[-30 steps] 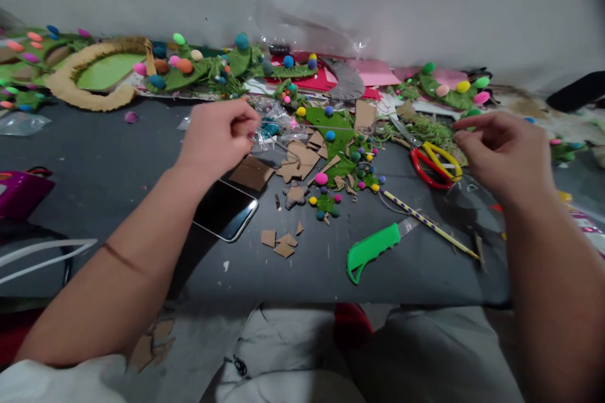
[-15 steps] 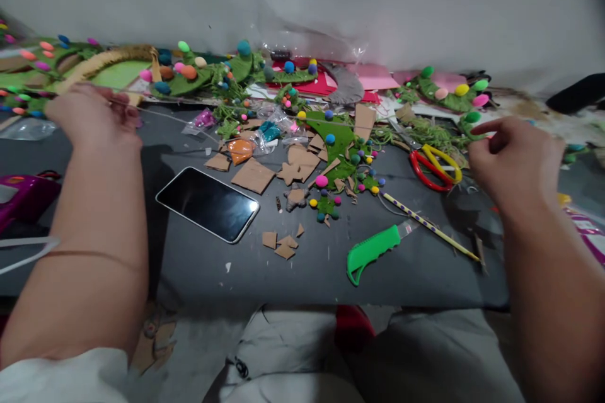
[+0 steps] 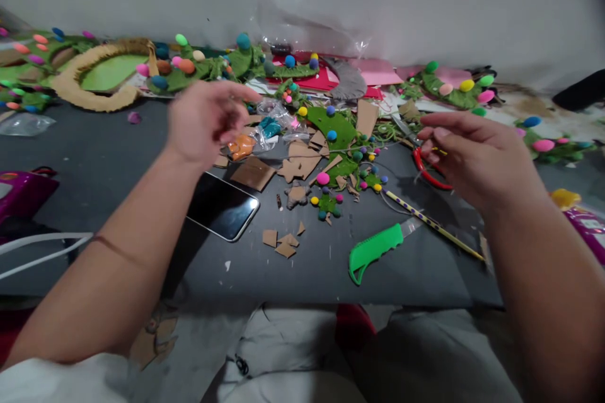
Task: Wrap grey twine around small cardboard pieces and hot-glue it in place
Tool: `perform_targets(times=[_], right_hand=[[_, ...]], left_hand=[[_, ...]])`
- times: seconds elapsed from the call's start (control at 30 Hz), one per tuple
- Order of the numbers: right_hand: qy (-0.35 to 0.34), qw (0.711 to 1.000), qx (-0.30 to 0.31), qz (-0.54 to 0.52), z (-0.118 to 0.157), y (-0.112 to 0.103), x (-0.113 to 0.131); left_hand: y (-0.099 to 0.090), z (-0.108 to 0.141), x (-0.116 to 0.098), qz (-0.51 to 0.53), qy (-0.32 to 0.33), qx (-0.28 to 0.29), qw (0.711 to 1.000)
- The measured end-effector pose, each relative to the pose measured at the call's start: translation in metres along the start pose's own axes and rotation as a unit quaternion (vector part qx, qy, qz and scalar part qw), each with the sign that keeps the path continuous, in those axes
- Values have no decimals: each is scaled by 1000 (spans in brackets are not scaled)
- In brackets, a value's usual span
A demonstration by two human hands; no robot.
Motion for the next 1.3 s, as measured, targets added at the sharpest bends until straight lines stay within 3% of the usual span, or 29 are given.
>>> perform_targets(times=[0.13, 0.17, 0.23, 0.33, 0.4, 0.47, 0.57, 0.63, 0.7, 0.83, 0.93, 1.03, 1.3], right_hand=[[17, 994, 89, -55, 26, 35, 16], [1, 990, 123, -72, 34, 45, 23], [-47, 976, 188, -100, 51, 64, 41], [-76, 955, 251, -142, 70, 83, 58], [-33, 953, 244, -175, 70, 87, 55], [11, 959, 200, -199, 64, 82, 48], [14, 971, 140, -195, 51, 69, 38], [-10, 986, 116, -117, 44, 58, 33], [-31, 994, 101, 25, 42, 50, 28], [-82, 960, 122, 239, 48, 50, 31], [-101, 947, 154, 264, 54, 58, 32], [-122, 939, 177, 269, 56, 63, 31], [-107, 938, 163, 285, 51, 59, 22]], left_hand=[[65, 34, -26, -134, 76, 84, 984], [81, 43, -35, -210, 133, 118, 961], [98, 55, -44, -255, 195, 135, 937], [111, 60, -45, -249, 218, 148, 932], [116, 60, -44, -217, 227, 163, 935], [118, 61, -45, -160, 242, 183, 939], [122, 62, -42, -94, 213, 268, 935], [119, 59, -36, -89, 174, 292, 936], [110, 55, -37, -114, 179, 262, 941], [94, 52, -42, -129, 193, 230, 945], [85, 51, -45, -120, 193, 227, 947], [71, 45, -43, -137, 194, 188, 953], [47, 32, -37, -194, 237, 111, 945]])
Point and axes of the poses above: each hand's wrist, its own z-axis away from the middle knuckle, its own y-axis out of the palm, x = y × z, the point moved 8 cm from there along -z, towards the middle knuckle, and after that the axes turned 6 degrees about -z, right-handed, at the moved point
